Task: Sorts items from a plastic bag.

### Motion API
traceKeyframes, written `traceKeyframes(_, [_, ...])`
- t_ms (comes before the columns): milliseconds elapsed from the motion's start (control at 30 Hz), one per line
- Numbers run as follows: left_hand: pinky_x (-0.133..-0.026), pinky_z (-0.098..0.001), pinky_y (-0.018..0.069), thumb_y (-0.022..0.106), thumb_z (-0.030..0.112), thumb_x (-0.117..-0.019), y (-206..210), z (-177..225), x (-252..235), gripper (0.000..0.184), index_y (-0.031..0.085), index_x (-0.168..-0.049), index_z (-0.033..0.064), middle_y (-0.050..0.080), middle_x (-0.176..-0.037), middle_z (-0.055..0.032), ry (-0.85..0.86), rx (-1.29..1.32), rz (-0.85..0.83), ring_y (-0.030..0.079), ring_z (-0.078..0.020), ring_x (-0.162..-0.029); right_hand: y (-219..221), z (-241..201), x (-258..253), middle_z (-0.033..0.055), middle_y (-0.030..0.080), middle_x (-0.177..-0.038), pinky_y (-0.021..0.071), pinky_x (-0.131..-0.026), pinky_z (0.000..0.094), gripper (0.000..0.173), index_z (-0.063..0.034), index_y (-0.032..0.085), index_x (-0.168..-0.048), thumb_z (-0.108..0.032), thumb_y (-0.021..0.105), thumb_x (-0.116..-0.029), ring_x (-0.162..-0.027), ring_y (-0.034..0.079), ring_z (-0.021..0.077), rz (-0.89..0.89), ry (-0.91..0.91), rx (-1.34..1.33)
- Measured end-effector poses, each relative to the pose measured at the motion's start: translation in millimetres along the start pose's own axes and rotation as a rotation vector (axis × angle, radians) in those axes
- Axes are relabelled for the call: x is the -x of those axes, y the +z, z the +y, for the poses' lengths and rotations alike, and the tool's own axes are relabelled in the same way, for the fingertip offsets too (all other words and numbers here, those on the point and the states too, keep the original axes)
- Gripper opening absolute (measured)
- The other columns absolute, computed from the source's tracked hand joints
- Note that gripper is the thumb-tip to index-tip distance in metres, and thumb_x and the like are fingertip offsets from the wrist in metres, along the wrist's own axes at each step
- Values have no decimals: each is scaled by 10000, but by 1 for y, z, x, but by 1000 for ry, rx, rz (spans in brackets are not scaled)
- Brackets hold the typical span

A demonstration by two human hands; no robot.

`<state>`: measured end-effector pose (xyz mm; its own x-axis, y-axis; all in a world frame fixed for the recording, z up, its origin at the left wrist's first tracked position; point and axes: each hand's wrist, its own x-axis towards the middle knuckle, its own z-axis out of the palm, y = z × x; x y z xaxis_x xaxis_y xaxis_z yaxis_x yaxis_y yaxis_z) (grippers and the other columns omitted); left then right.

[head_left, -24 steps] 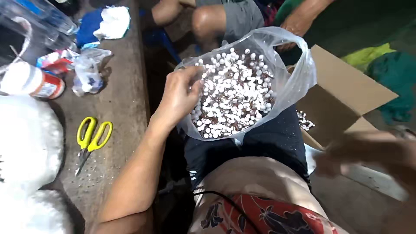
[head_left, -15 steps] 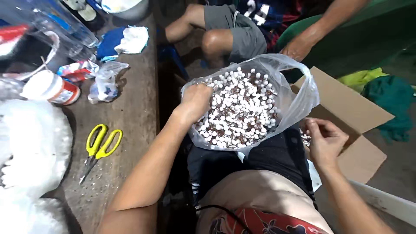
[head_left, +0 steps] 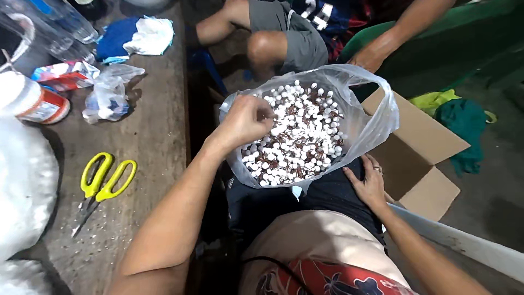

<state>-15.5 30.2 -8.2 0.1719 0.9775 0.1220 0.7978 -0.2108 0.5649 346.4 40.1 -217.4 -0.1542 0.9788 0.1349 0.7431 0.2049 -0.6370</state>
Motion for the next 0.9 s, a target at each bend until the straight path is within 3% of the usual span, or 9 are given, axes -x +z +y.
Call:
traceKeyframes(67, [-680,-217,529,665,55,-857,9,1,3,82,707,-882,-11,684,-809,-54,-13,185,59,623,-37,-693,0,2,2,346,443,-1504,351,-1108,657,773,44,497,-1474,-498,606,-934,-1372,448,534,-4,9,-1])
traceKeyframes(133, [-662,-171,504,648,55,-841,19,2,1,70,673,-876,1,652,-818,-13,-56,300,74,592,11,-701,0,3,1,346,447,-1500,350,-1107,659,767,31,507,-1473,-504,606,-933,-1371,449,535,2,11,-5])
traceKeyframes(267, [-740,-308,561,694,29,-838,32,-2,1,122,699,-945,-28,710,-912,-113,-67,228,31,674,-127,-787,1,4,0,344,464,-1487,366,-1101,646,753,33,521,-1460,-492,619,-929,-1358,466,531,14,-2,-15])
traceKeyframes(400, [-789,-333,571,735,66,-893,37,-8,0,150,696,-1005,-25,714,-921,-127,-14,164,-38,691,-160,-807,3,5,0,341,474,-1480,360,-1104,644,750,36,531,-1450,-497,615,-928,-1361,466,527,29,-6,-12])
traceKeyframes(500, [-826,-478,552,701,61,-938,40,-9,-1,144,695,-1042,-39,711,-929,-173,-35,60,-152,694,-274,-847,3,5,-1,335,478,-1481,365,-1106,637,740,30,538,-1447,-492,614,-928,-1359,472,520,29,-8,-6])
traceKeyframes(633, [-819,-488,533,663,2,-935,45,-8,-3,83,704,-995,-38,708,-900,-179,-34,2,-168,689,-294,-849,4,5,-2,342,477,-1476,370,-1094,642,738,36,538,-1445,-484,622,-928,-1350,480,520,31,-7,-12])
traceKeyframes(767, [-718,-225,548,708,-20,-872,37,-4,-2,82,685,-949,-36,675,-855,-52,-80,379,39,630,-46,-731,3,3,-2,340,468,-1487,375,-1088,644,743,27,531,-1456,-481,622,-921,-1349,478,526,23,8,-22])
traceKeyframes(900, [-699,-242,598,643,-113,-885,23,11,-3,166,609,-902,49,663,-765,36,-292,836,170,666,-56,-675,1,0,-4,340,457,-1496,357,-1109,652,737,29,514,-1468,-451,646,-925,-1366,454,537,2,36,-34])
